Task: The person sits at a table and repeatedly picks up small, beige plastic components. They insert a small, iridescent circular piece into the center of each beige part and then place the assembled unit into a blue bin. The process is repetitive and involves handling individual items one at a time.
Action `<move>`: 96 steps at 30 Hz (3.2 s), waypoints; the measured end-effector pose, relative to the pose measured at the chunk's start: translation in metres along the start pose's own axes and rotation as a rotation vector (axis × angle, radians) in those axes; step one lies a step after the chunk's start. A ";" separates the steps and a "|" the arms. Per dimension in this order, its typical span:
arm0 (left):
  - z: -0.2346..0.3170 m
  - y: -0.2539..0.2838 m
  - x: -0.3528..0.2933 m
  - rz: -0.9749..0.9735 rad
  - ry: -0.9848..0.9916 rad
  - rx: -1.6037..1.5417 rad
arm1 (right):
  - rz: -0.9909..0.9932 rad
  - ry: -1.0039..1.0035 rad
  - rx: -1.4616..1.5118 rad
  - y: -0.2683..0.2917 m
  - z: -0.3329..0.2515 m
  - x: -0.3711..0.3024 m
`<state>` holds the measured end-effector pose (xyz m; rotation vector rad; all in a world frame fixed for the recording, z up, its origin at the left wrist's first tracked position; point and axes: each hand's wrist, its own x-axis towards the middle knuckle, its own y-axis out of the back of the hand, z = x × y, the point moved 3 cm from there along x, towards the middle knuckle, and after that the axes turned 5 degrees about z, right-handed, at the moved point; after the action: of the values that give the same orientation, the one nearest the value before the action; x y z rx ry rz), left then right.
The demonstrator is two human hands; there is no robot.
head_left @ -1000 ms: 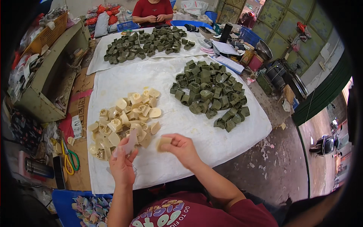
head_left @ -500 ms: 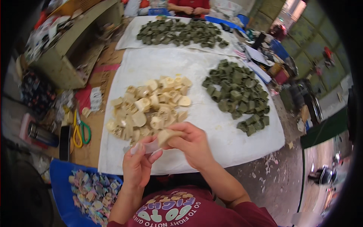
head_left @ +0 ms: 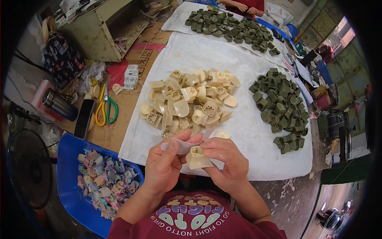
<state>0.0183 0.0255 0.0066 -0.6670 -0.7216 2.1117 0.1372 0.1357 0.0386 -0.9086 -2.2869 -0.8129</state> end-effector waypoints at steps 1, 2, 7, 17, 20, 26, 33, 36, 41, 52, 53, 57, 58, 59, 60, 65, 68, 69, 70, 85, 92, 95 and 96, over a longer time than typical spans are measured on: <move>0.000 -0.001 0.000 -0.001 -0.005 -0.005 | -0.004 0.001 0.002 0.001 0.000 0.000; -0.001 -0.004 0.001 -0.002 -0.010 -0.009 | -0.004 0.004 -0.008 0.001 0.000 -0.001; -0.001 -0.004 0.000 0.007 -0.053 0.076 | 0.002 0.004 -0.009 0.000 0.003 -0.001; -0.001 0.007 0.004 0.089 0.001 0.028 | -0.012 -0.020 0.031 -0.003 -0.001 -0.008; 0.002 -0.001 -0.001 0.040 -0.014 0.061 | 0.005 0.011 0.010 -0.007 0.003 -0.007; 0.005 -0.003 -0.005 0.032 0.018 0.073 | 0.007 0.018 -0.005 -0.006 0.002 -0.007; 0.007 -0.009 -0.005 0.038 -0.011 0.057 | 0.018 0.048 -0.031 -0.005 0.001 -0.003; 0.007 -0.009 -0.004 0.019 -0.006 0.085 | 0.020 0.085 -0.095 -0.005 0.002 0.000; 0.010 0.008 -0.002 0.027 -0.143 0.477 | -0.029 0.146 -0.374 0.001 0.003 0.011; 0.001 0.014 0.017 0.001 -0.073 0.383 | -0.055 0.085 -0.386 0.005 0.007 0.009; 0.000 0.015 0.017 0.002 -0.063 0.391 | -0.057 0.083 -0.395 0.004 0.007 0.009; -0.004 0.011 0.014 0.077 -0.063 0.288 | -0.106 0.066 -0.447 0.000 0.007 0.011; -0.004 0.012 0.014 0.081 -0.039 0.290 | -0.117 0.060 -0.460 0.000 0.008 0.010; -0.005 0.013 0.014 0.085 -0.016 0.292 | -0.128 0.054 -0.472 0.000 0.008 0.010; -0.005 0.014 0.014 0.085 -0.007 0.294 | -0.134 0.043 -0.474 -0.001 0.008 0.010; -0.009 0.014 0.011 0.105 0.049 0.351 | -0.196 -0.008 -0.508 -0.003 0.007 0.012; -0.010 0.011 0.009 0.113 -0.035 0.579 | -0.218 -0.029 -0.517 -0.007 0.011 0.010; -0.009 0.014 0.011 0.091 -0.005 0.604 | -0.224 -0.034 -0.491 -0.008 0.015 0.008; -0.009 0.019 0.013 0.069 0.025 0.628 | -0.229 -0.039 -0.464 -0.008 0.020 0.005; 0.026 0.016 0.048 -0.354 0.183 0.605 | -0.147 -0.012 -0.076 -0.012 0.030 0.007; 0.003 0.025 0.033 -0.191 -0.021 0.249 | -0.006 -0.683 0.394 -0.014 0.041 -0.004; 0.004 0.026 0.031 -0.245 -0.087 0.311 | -0.020 -0.687 0.381 -0.019 0.038 -0.004; 0.007 0.024 0.032 -0.261 -0.156 0.373 | -0.023 -0.669 0.328 -0.021 0.037 -0.005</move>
<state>-0.0159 0.0371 -0.0116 -0.1953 -0.4494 1.9933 0.1154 0.1470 0.0034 -1.1117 -2.8800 -0.1177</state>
